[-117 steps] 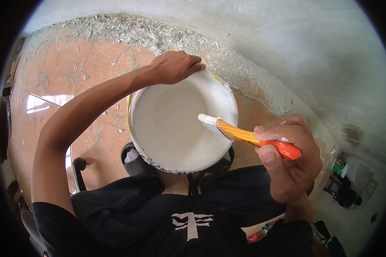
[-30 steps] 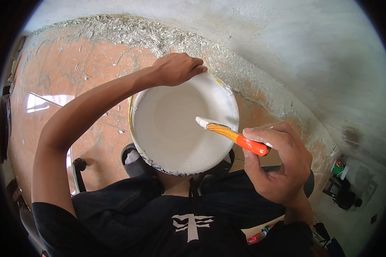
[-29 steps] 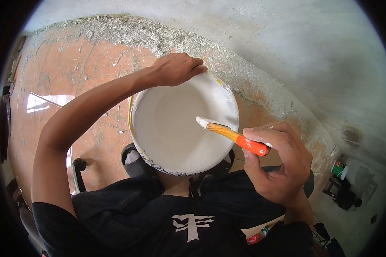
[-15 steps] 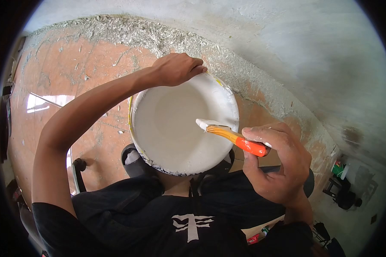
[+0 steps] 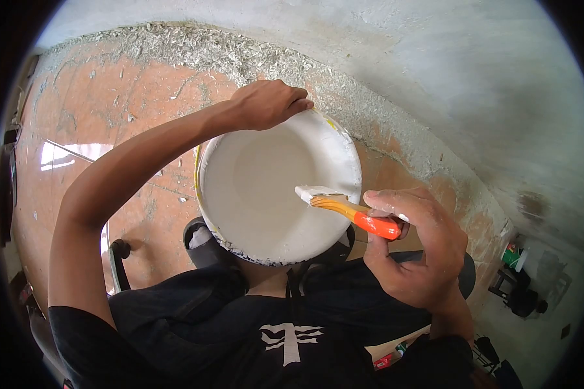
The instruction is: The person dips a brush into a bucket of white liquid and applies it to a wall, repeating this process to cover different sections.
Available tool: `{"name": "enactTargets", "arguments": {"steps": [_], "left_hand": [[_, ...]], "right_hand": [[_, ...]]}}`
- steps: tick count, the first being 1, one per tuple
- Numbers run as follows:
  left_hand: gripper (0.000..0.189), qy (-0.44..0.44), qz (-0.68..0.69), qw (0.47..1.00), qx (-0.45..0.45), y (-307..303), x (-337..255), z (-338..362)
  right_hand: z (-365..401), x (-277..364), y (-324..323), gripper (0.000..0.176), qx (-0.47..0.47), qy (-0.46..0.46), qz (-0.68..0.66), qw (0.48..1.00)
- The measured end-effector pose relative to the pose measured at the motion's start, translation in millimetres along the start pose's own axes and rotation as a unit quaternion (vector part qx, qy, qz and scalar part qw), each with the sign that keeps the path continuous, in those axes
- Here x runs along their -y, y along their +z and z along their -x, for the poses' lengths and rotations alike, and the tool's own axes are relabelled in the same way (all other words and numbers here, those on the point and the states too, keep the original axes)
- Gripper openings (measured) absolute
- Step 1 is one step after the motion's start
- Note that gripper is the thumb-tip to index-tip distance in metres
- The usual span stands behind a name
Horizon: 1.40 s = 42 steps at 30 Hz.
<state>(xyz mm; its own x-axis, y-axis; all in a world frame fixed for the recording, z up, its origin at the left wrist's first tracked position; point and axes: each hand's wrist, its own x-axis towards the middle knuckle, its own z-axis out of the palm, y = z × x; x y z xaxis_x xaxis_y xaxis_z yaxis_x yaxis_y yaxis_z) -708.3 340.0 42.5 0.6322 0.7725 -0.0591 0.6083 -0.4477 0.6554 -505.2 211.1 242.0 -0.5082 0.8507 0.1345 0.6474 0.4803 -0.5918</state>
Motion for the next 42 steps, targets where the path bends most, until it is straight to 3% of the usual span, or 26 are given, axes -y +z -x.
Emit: {"name": "enactTargets", "arguments": {"steps": [15,21,23,29,42], "left_hand": [[0.042,-0.008,-0.002,1.0,0.007,-2.1,-1.9,1.2],[0.043,-0.003,0.001,1.0,0.001,-0.6,-0.2,0.3],[0.043,0.0,0.003,1.0,0.0,-0.5,0.0,0.7],[0.043,-0.005,-0.001,1.0,0.005,-1.2,-1.4,0.6],[0.042,0.001,-0.003,1.0,-0.001,2.2,2.0,-0.6]], "right_hand": [[-2.2,4.4,-0.3,0.043,0.035,0.011,-0.008,0.999],[-2.8,-0.1,2.3,0.045,0.07,-0.076,0.049,0.993],[-1.6,-1.4,1.4,0.048,0.122,-0.11,0.081,0.983],[-1.5,-3.7,1.4,0.052,0.184,-0.137,0.126,0.965],[-0.3,-8.1,3.7,0.039,0.151,-0.137,0.128,0.971]]}}
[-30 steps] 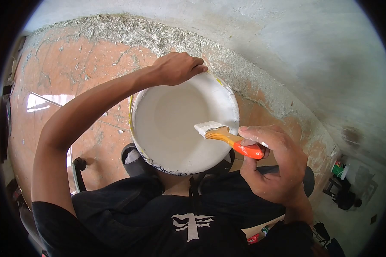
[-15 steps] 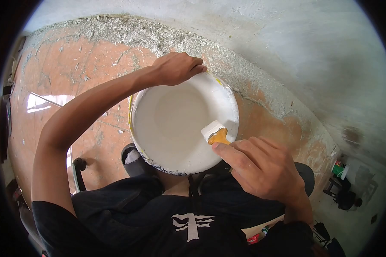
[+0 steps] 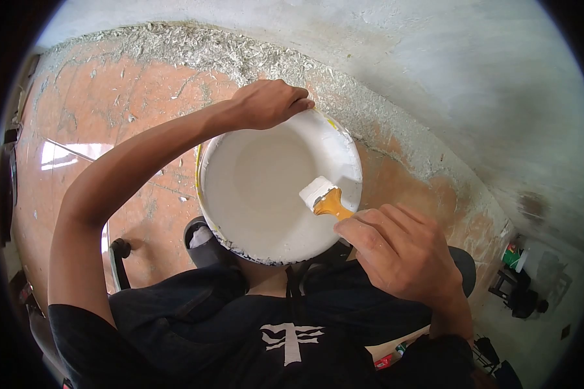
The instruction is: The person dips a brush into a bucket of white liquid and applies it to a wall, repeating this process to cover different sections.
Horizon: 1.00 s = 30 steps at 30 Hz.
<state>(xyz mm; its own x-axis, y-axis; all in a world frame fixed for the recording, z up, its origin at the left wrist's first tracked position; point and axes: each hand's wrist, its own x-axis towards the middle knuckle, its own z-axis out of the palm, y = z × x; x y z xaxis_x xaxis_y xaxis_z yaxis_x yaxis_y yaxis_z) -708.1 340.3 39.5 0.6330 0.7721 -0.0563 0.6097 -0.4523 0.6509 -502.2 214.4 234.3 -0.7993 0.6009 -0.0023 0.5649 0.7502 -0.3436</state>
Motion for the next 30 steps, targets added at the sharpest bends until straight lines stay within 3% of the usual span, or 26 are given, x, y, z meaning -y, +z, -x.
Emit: {"name": "enactTargets", "arguments": {"steps": [6,9,11,24,30], "left_hand": [[0.042,0.006,0.006,1.0,-0.002,-1.2,-1.0,1.1],[0.042,0.008,0.01,1.0,-0.007,0.3,0.1,0.9],[0.042,0.009,0.011,1.0,-0.011,0.8,0.8,0.3],[0.042,0.005,0.01,1.0,-0.004,-1.3,-0.7,1.5],[0.043,0.001,0.009,1.0,0.001,-1.9,-1.2,1.0]], "right_hand": [[0.0,-0.1,1.0,0.026,0.011,-0.008,0.024,1.0],[0.5,-0.1,1.3,0.041,0.048,0.008,0.009,0.999],[-1.8,-0.2,2.6,0.021,0.04,-0.003,0.035,0.999],[-3.0,0.1,2.8,0.022,0.045,-0.008,0.049,0.998],[-6.0,2.4,0.9,0.026,0.013,0.042,0.005,0.999]]}}
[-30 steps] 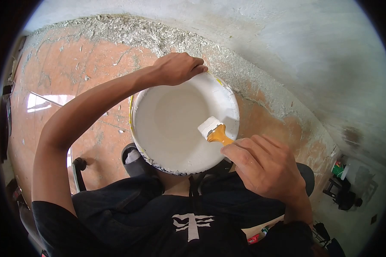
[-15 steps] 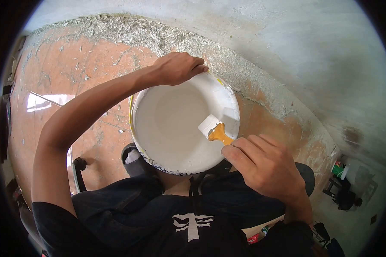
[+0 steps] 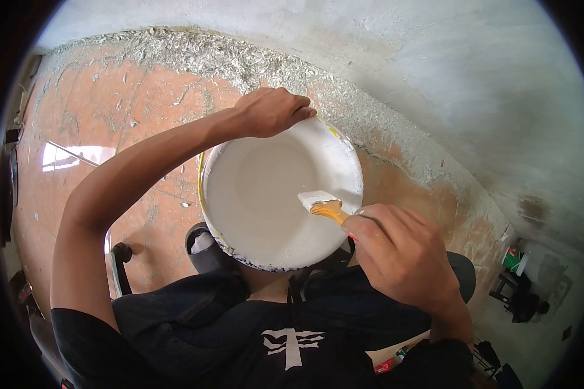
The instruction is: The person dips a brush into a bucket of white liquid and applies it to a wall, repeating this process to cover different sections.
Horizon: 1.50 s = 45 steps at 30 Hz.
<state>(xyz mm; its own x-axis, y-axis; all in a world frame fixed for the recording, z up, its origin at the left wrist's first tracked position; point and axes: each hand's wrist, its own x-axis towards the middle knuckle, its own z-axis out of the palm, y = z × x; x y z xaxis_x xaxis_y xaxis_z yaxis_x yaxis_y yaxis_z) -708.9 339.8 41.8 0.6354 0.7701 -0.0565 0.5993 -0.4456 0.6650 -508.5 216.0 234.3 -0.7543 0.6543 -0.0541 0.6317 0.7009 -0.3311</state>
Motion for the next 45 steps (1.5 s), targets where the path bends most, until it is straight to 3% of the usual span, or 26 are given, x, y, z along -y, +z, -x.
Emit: {"name": "enactTargets", "arguments": {"steps": [2,21,26,29,45], "left_hand": [[0.043,-0.007,0.003,1.0,0.003,-0.3,-0.3,-0.3],[0.043,0.0,0.007,1.0,-0.005,1.1,0.7,-0.3],[0.043,-0.002,-0.001,1.0,-0.002,0.4,0.1,-0.1],[0.043,0.001,0.003,1.0,-0.006,1.6,1.3,-1.2],[0.043,-0.013,-0.009,1.0,0.012,-1.5,-1.6,-0.7]], "right_hand": [[1.2,-0.6,-1.2,0.026,-0.012,0.044,-0.012,0.999],[3.7,1.6,-1.5,0.027,-0.044,0.076,-0.101,0.991],[4.7,2.9,0.4,0.027,-0.096,0.092,-0.119,0.984],[3.1,3.3,-5.8,0.029,-0.06,0.086,-0.137,0.985],[3.2,6.0,-10.0,0.028,-0.049,0.107,-0.167,0.979]]}}
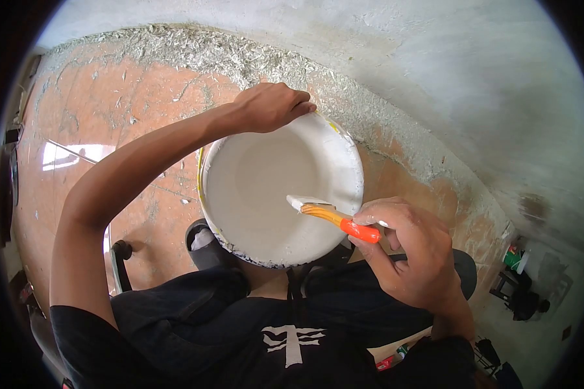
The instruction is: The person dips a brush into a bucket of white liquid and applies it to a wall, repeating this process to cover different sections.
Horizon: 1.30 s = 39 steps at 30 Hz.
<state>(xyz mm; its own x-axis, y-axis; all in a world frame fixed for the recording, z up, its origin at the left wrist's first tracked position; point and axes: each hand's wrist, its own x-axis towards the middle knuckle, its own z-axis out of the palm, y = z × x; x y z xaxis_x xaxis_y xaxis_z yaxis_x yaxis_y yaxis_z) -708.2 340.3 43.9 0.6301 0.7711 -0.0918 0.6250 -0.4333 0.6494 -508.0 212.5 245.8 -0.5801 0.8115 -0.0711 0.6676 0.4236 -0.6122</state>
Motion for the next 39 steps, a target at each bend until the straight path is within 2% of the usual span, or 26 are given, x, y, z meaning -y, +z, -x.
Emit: {"name": "enactTargets", "arguments": {"steps": [15,17,21,26,36,39], "left_hand": [[0.042,0.004,0.002,1.0,-0.004,1.0,0.7,0.6],[0.042,0.005,0.002,1.0,-0.006,1.7,1.1,1.1],[0.042,0.015,0.001,1.0,-0.014,1.9,1.9,0.3],[0.042,0.017,0.006,1.0,-0.01,2.4,2.4,0.4],[0.042,0.015,0.003,1.0,-0.015,1.6,1.8,1.6],[0.042,0.014,0.004,1.0,-0.013,1.2,1.2,1.4]], "right_hand": [[0.8,-1.1,3.1,0.029,-0.032,-0.012,-0.002,0.999],[2.8,0.4,1.2,0.029,-0.01,0.042,-0.032,0.999],[3.9,-2.8,2.2,0.029,-0.006,0.043,-0.07,0.997],[1.7,-3.1,5.0,0.029,-0.026,0.003,0.001,1.0],[0.3,-1.1,3.9,0.032,-0.025,0.008,0.0,1.0],[-1.4,-3.9,6.5,0.031,-0.054,-0.04,0.03,0.997]]}}
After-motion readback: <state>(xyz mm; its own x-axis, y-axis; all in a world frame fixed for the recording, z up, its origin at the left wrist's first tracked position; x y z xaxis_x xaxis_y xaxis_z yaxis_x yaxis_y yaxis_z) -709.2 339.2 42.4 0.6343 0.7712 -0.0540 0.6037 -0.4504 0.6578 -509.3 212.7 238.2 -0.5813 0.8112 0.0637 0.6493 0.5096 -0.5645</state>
